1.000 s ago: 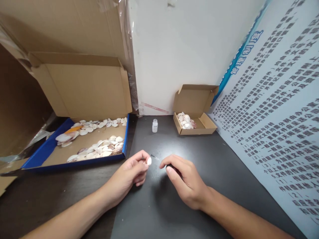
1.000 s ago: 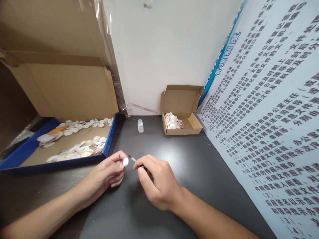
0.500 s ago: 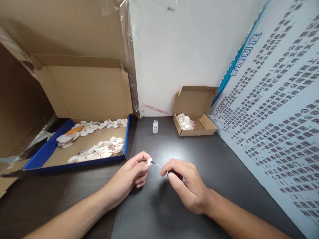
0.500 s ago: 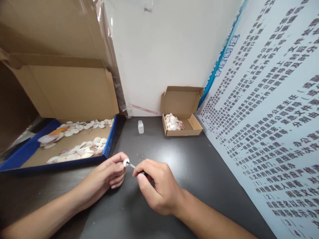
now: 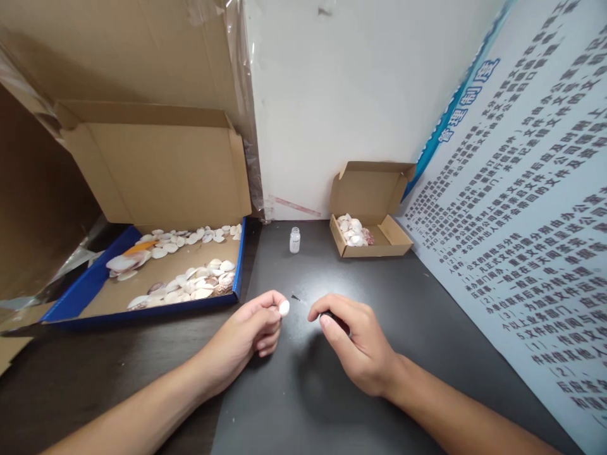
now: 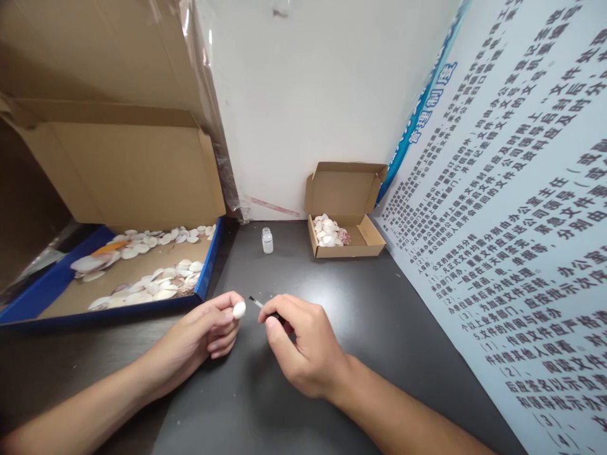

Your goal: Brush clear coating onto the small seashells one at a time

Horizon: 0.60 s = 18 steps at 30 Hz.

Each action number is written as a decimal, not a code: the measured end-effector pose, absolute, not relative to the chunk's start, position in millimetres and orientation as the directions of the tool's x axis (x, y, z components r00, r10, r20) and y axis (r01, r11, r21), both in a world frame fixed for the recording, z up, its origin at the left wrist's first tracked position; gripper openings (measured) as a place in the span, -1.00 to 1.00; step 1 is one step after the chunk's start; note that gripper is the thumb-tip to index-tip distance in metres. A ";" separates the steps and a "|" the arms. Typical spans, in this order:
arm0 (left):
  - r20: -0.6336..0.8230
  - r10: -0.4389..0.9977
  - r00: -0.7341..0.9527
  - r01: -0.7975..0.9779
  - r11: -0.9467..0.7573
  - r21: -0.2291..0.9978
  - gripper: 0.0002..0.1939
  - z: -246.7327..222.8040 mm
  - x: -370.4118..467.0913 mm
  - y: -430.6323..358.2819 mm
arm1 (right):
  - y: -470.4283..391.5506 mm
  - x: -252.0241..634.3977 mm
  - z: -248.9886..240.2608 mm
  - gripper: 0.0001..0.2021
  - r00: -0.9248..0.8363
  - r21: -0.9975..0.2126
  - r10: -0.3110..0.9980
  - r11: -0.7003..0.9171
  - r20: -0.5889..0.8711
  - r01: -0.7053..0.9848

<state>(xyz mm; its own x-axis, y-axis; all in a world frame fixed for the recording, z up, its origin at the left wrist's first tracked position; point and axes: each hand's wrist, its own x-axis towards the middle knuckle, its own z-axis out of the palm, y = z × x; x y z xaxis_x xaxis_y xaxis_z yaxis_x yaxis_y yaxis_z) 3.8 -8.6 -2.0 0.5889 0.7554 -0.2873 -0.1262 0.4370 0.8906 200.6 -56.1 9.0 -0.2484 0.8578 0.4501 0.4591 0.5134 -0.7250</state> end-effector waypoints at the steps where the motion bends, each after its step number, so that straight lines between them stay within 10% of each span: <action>1: -0.290 0.754 0.589 -0.126 0.440 0.889 -0.87 -1.8 4.0 -8.7 | -56.4 200.7 8.9 -0.81 -0.259 -0.725 0.852 0.523 0.455 0.449; 18: -0.287 0.750 0.595 -0.123 0.438 0.890 -0.87 -1.2 4.4 -8.3 | -58.1 199.6 9.2 -0.82 -0.252 -0.717 0.856 0.516 0.451 0.469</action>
